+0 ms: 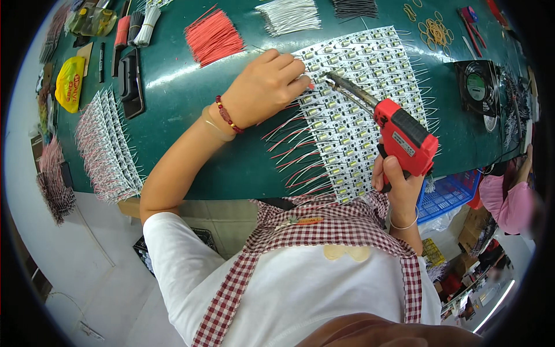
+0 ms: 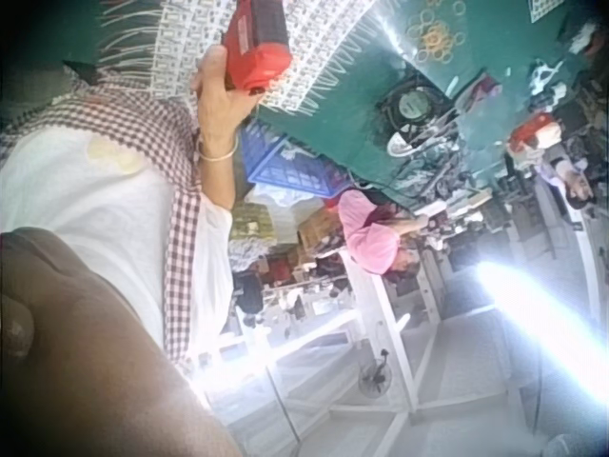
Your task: Soldering electrical connections on LED strips using a handheld soldering tool.
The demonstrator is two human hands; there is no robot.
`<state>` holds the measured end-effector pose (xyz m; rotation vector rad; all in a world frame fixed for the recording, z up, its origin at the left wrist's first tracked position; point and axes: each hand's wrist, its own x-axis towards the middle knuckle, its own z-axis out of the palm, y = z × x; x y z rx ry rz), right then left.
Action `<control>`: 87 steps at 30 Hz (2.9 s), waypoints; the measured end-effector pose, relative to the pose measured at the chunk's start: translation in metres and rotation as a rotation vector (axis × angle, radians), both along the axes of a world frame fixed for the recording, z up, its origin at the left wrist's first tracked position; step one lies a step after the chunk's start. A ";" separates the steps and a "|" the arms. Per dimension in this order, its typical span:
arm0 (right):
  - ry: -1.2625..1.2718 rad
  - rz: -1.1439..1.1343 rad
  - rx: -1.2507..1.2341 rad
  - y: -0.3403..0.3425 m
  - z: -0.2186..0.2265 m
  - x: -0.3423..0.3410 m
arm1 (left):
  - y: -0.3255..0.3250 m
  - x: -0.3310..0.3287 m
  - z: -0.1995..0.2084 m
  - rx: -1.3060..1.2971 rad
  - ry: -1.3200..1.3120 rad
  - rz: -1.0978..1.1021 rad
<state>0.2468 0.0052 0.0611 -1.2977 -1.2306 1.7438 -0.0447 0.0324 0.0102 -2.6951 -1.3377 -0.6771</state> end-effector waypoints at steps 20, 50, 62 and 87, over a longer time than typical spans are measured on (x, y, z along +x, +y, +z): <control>-0.103 0.003 -0.003 -0.009 -0.010 0.002 | -0.004 0.010 -0.009 -0.045 -0.075 0.010; -0.006 0.022 0.087 -0.013 0.002 0.014 | -0.012 0.019 0.010 0.034 0.049 0.107; -0.022 0.051 -0.016 -0.029 -0.011 0.023 | -0.029 0.035 -0.003 -0.130 -0.193 0.116; -0.077 0.088 0.019 -0.028 -0.008 0.023 | -0.026 0.031 -0.007 -0.116 -0.167 0.090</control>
